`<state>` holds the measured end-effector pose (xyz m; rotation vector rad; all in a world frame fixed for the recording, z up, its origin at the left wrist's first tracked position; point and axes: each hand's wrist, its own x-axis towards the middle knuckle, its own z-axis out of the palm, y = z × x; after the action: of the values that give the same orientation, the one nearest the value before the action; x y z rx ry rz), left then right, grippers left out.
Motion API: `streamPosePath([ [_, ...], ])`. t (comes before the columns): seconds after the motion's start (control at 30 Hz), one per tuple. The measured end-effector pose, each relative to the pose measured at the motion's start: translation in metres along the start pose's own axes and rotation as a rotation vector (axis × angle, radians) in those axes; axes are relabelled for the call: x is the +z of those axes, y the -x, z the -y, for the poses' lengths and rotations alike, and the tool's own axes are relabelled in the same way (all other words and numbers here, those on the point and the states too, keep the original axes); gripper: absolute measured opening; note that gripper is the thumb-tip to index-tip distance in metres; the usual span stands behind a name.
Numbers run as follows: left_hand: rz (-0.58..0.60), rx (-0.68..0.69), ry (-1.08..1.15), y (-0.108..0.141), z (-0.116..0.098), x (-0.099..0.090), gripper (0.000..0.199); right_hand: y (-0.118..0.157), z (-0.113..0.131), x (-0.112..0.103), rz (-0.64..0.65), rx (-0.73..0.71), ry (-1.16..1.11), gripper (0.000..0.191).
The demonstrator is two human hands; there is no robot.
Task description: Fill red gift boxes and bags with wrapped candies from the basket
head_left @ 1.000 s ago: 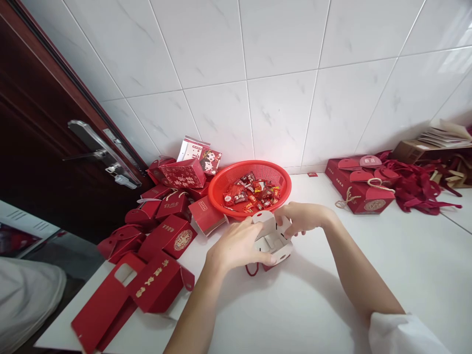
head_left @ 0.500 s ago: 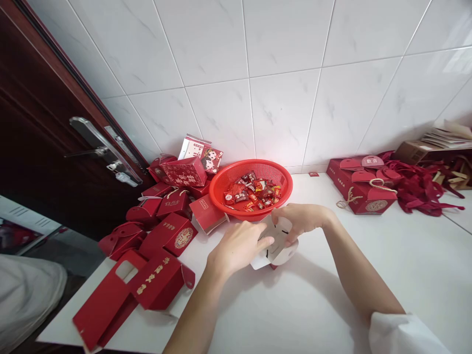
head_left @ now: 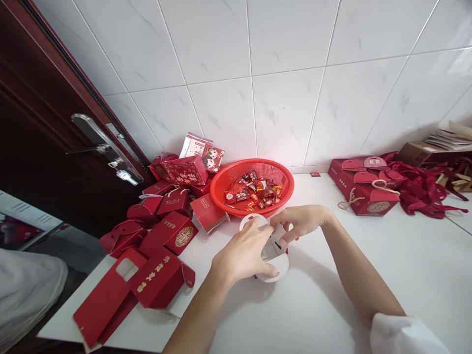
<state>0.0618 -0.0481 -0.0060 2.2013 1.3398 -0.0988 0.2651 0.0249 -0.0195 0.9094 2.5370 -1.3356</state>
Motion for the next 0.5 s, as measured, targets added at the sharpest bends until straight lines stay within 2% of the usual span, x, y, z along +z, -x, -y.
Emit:
streamPosePath([
  [0.1, 0.020, -0.022, 0.005, 0.003, -0.001, -0.001, 0.059, -0.001, -0.009, -0.002, 0.057, -0.039, -0.169, 0.039],
  [0.27, 0.045, -0.047, -0.008, 0.002, 0.001, 0.000, 0.067, -0.006, -0.019, -0.002, 0.080, -0.063, -0.248, 0.046],
  [0.4, 0.006, -0.071, -0.013, -0.008, 0.003, 0.004, 0.069, -0.008, -0.023, -0.003, 0.004, -0.007, -0.260, 0.053],
  [0.5, -0.038, -0.087, -0.005, -0.016, 0.001, 0.009, 0.070, -0.005, -0.027, -0.006, -0.061, 0.020, -0.249, 0.051],
])
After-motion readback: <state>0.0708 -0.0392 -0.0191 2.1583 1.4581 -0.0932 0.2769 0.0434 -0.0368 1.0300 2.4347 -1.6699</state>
